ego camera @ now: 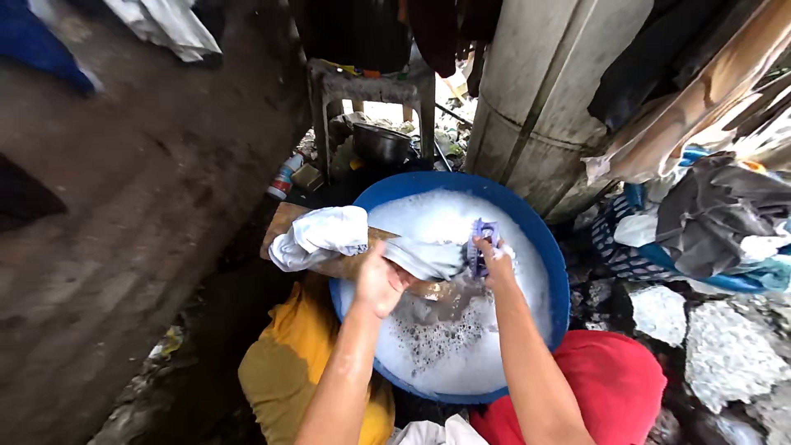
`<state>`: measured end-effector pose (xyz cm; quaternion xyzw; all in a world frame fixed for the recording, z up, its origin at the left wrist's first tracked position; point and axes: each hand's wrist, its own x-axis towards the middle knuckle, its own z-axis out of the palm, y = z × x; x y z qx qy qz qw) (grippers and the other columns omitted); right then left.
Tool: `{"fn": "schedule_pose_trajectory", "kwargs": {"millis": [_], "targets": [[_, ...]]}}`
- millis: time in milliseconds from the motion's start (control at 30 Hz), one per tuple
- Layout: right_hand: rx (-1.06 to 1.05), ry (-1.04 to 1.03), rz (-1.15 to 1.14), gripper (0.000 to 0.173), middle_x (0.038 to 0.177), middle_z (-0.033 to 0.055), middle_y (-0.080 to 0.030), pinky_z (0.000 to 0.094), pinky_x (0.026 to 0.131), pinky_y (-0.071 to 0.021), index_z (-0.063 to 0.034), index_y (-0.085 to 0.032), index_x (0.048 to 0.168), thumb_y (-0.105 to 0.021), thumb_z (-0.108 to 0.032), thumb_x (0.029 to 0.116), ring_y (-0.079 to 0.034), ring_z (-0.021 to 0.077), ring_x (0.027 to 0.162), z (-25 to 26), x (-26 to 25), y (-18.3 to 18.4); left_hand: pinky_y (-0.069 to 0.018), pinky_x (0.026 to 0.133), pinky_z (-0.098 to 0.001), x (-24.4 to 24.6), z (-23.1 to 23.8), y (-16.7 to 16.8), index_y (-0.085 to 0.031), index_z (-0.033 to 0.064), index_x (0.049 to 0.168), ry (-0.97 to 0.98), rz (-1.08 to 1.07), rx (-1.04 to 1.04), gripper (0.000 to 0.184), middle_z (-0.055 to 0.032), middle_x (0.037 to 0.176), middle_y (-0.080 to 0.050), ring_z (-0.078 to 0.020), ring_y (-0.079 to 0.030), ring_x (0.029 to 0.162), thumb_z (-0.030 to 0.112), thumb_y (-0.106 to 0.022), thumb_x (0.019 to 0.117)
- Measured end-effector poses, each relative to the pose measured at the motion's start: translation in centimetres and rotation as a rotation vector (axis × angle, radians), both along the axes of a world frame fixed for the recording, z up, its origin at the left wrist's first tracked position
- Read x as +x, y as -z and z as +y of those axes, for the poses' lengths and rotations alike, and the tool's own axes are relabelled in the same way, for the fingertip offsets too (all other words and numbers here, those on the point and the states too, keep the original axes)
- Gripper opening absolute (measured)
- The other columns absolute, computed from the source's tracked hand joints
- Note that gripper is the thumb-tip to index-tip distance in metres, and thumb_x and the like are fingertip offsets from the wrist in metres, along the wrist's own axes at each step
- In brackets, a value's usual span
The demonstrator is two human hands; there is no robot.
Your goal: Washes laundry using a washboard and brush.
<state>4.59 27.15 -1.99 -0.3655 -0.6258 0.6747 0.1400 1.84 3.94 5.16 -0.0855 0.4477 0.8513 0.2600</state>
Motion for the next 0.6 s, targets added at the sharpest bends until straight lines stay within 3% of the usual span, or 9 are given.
{"fn": "schedule_pose_trajectory", "kwargs": {"millis": [67, 133, 233, 300, 367, 433, 500, 600], "targets": [[-0.073, -0.034, 0.098, 0.038, 0.098, 0.0087, -0.062, 0.0329, 0.065, -0.0564, -0.0049, -0.054, 0.13, -0.067, -0.023, 0.0991, -0.062, 0.0143, 0.076, -0.3, 0.6, -3.0, -0.0539, 0.094, -0.0432, -1.4, -0.5, 2.2, -0.05, 0.0108, 0.136, -0.111, 0.048, 0.132, 0.077, -0.0092, 0.121, -0.065, -0.0212, -0.065, 0.107, 0.066, -0.007, 0.1034], [-0.12, -0.087, 0.134, 0.037, 0.097, 0.0081, -0.064, 0.0322, 0.062, -0.0572, -0.0081, -0.053, 0.131, -0.066, -0.023, 0.0998, -0.064, 0.0145, 0.074, -1.5, 1.4, -5.2, -0.0487, 0.105, -0.0458, -0.9, 0.6, 4.9, -0.047, 0.0069, 0.146, -0.026, 0.099, 0.056, 0.089, -0.012, 0.137, -0.061, -0.0234, -0.059, 0.124, 0.068, -0.001, 0.1015], [-0.048, -0.078, 0.185, 0.033, 0.095, 0.0051, -0.063, 0.0311, 0.063, -0.0559, -0.0102, -0.054, 0.128, -0.065, -0.024, 0.1003, -0.063, 0.0124, 0.073, -2.2, 2.8, -8.5, -0.0512, 0.101, -0.039, 0.4, 1.9, 3.3, -0.052, 0.0013, 0.135, 0.104, 0.243, 0.05, 0.064, -0.0114, 0.124, -0.066, -0.0191, -0.064, 0.113, 0.04, -0.007, 0.1102], [0.006, 0.013, 0.328, 0.027, 0.089, 0.0028, -0.065, 0.0303, 0.062, -0.0593, -0.007, -0.058, 0.121, -0.066, -0.017, 0.0974, -0.066, 0.0109, 0.07, -1.2, 3.3, -9.9, -0.0555, 0.094, -0.0359, 0.5, 1.1, 1.2, -0.057, 0.0073, 0.127, 0.169, 0.343, 0.079, 0.04, -0.0052, 0.115, -0.07, -0.0147, -0.068, 0.104, 0.022, -0.025, 0.108], [-0.005, 0.052, 0.468, 0.026, 0.091, 0.0031, -0.067, 0.0346, 0.064, -0.063, -0.0059, -0.056, 0.121, -0.063, -0.016, 0.0978, -0.07, 0.014, 0.073, -0.3, 3.1, -10.8, -0.0584, 0.09, -0.0347, 0.5, 0.6, -1.0, -0.058, 0.0123, 0.122, 0.133, 0.341, 0.059, 0.025, -0.0017, 0.108, -0.071, -0.0127, -0.069, 0.099, 0.016, -0.037, 0.1076], [-0.019, 0.047, 0.49, 0.027, 0.092, 0.005, -0.068, 0.0371, 0.063, -0.0637, -0.006, -0.055, 0.123, -0.061, -0.018, 0.0993, -0.07, 0.0165, 0.073, -0.3, 1.4, -10.6, -0.0581, 0.091, -0.0363, -0.3, 0.5, -1.5, -0.056, 0.0133, 0.126, 0.059, 0.278, 0.017, 0.024, -0.0026, 0.112, -0.069, -0.0141, -0.068, 0.103, 0.019, -0.039, 0.1102], [0.054, 0.02, 0.333, 0.04, 0.097, 0.0119, -0.067, 0.0405, 0.066, -0.0625, -0.0004, -0.054, 0.13, -0.067, -0.021, 0.0983, -0.069, 0.0201, 0.076, -1.1, -1.3, -8.2, -0.0549, 0.095, -0.0395, -1.9, 0.1, 0.7, -0.049, 0.009, 0.137, -0.005, 0.139, -0.087, 0.032, -0.0091, 0.123, -0.065, -0.0191, -0.065, 0.111, 0.025, -0.037, 0.1119], [0.236, -0.143, 0.026, 0.057, 0.113, 0.0256, -0.068, 0.0557, 0.09, -0.0559, 0.0056, -0.055, 0.133, -0.077, -0.028, 0.0919, -0.068, 0.0362, 0.102, -6.2, -3.7, -3.1, -0.0507, 0.101, -0.042, -4.4, -2.5, 6.2, -0.042, 0.0021, 0.147, -0.063, -0.104, -0.295, 0.046, -0.0172, 0.139, -0.057, -0.0256, -0.061, 0.121, 0.032, -0.033, 0.1129]]}}
